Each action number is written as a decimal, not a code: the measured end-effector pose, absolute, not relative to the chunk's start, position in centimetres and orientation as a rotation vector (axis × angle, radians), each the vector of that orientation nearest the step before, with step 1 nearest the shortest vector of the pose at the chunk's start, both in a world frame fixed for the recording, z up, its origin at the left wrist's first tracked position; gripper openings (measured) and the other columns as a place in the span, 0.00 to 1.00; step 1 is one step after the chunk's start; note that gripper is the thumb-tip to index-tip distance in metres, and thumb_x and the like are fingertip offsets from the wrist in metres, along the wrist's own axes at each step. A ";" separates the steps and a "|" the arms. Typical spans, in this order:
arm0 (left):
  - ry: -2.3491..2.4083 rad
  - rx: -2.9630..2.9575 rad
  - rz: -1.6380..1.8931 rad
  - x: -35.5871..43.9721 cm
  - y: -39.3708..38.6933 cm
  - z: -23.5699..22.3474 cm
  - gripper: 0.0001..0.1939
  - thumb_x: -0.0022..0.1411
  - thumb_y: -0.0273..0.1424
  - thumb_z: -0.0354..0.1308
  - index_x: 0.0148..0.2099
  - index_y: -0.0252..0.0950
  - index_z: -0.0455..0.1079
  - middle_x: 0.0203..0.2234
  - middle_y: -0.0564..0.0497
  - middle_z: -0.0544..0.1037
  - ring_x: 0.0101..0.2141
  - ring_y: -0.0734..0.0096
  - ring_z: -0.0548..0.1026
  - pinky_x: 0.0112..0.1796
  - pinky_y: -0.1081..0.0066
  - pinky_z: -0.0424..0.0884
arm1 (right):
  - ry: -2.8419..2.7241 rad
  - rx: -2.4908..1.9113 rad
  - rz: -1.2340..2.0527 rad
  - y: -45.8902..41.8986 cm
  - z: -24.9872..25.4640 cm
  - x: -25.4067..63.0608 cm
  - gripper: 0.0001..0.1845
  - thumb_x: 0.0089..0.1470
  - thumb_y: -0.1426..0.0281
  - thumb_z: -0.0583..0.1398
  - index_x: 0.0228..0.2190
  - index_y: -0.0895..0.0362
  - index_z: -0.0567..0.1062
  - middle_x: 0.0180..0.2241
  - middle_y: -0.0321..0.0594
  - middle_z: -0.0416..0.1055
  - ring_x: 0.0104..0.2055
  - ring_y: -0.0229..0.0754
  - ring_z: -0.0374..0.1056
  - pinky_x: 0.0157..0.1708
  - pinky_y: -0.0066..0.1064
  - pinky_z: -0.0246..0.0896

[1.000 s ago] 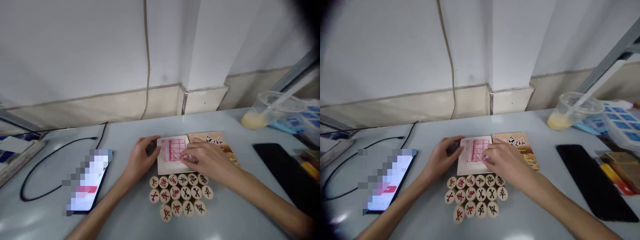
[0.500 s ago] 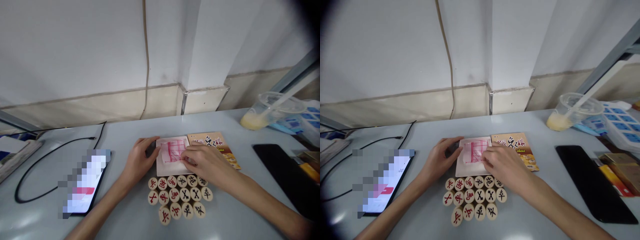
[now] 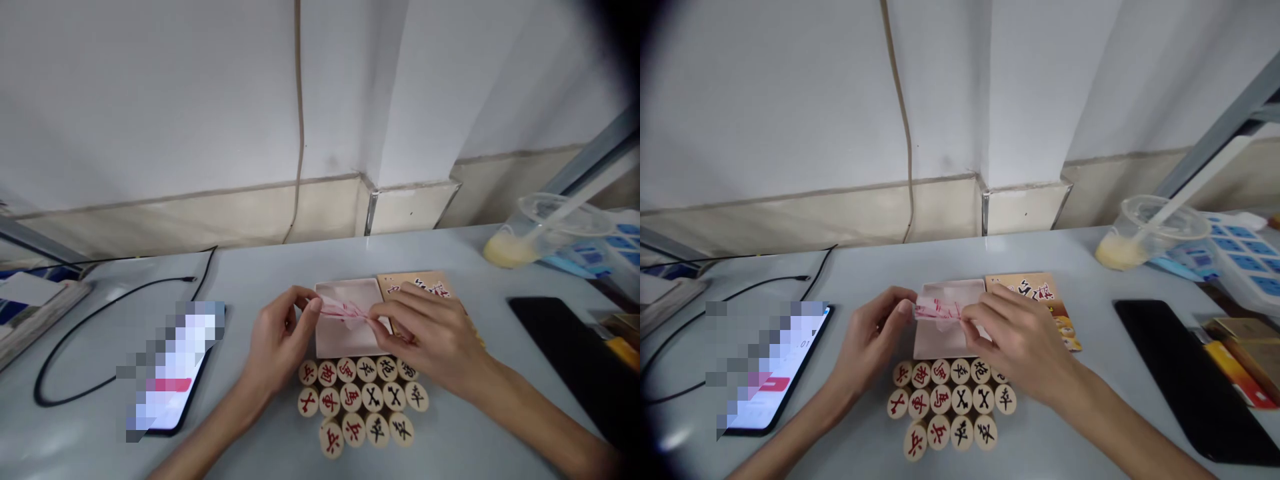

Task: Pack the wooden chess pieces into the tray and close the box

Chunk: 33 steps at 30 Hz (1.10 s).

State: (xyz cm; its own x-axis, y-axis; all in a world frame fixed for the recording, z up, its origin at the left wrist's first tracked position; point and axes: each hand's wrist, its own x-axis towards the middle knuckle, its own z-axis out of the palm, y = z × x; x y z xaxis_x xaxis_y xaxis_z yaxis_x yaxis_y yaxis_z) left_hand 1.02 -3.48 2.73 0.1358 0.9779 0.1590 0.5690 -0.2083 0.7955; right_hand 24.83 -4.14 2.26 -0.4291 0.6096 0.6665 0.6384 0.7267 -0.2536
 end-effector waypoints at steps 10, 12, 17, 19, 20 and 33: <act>1.178 1.454 1.017 1.1 -3.3 2.8 0.15 0.67 0.42 0.60 0.50 0.38 0.71 0.31 0.52 0.76 0.26 0.75 0.69 0.26 0.75 0.65 | -2.276 -0.772 -0.447 -5.3 2.3 24.7 0.05 0.55 0.76 0.65 0.34 0.58 0.74 0.25 0.34 0.68 0.29 0.38 0.61 0.31 0.35 0.58; 1.180 1.492 1.035 1.1 -3.4 2.6 0.14 0.67 0.40 0.61 0.51 0.38 0.71 0.31 0.52 0.77 0.27 0.75 0.70 0.27 0.74 0.67 | -2.215 -0.835 -0.270 -5.4 2.5 24.5 0.04 0.56 0.73 0.65 0.34 0.57 0.73 0.26 0.34 0.68 0.30 0.38 0.62 0.32 0.34 0.59; 1.177 1.546 1.049 1.4 -3.8 2.6 0.15 0.68 0.38 0.60 0.53 0.37 0.70 0.28 0.52 0.75 0.26 0.74 0.70 0.27 0.73 0.69 | -1.927 -1.265 0.284 -5.4 2.9 24.5 0.20 0.57 0.60 0.65 0.48 0.54 0.69 0.35 0.37 0.72 0.31 0.38 0.67 0.30 0.32 0.62; 1.173 1.560 1.065 1.5 -4.0 2.7 0.17 0.67 0.38 0.61 0.54 0.37 0.70 0.26 0.54 0.74 0.25 0.74 0.69 0.27 0.73 0.69 | -1.897 -1.348 0.449 -5.2 2.9 24.6 0.20 0.58 0.61 0.64 0.49 0.52 0.69 0.34 0.35 0.72 0.27 0.35 0.65 0.27 0.30 0.62; 1.173 1.565 1.071 1.6 -4.1 2.7 0.18 0.67 0.38 0.61 0.56 0.37 0.69 0.26 0.54 0.73 0.25 0.75 0.69 0.27 0.73 0.68 | -1.905 -1.345 0.504 -5.1 2.8 24.7 0.13 0.59 0.62 0.63 0.44 0.52 0.71 0.31 0.33 0.71 0.26 0.34 0.64 0.26 0.29 0.60; 1.255 1.652 0.903 0.7 -3.8 2.2 0.16 0.67 0.42 0.58 0.31 0.35 0.72 0.24 0.52 0.72 0.26 0.73 0.65 0.28 0.73 0.62 | -1.798 -1.276 0.953 -3.9 2.1 25.1 0.15 0.61 0.65 0.59 0.24 0.55 0.67 0.20 0.28 0.60 0.22 0.31 0.55 0.21 0.25 0.49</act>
State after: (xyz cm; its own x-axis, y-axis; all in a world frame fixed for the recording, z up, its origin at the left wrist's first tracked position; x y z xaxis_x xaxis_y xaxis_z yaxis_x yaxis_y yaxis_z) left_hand 0.74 -3.82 2.15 0.2353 0.9706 0.0499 0.3563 -0.1339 0.9247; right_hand 25.11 -3.88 2.14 -0.2479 0.9588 0.1384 0.4237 0.2358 -0.8746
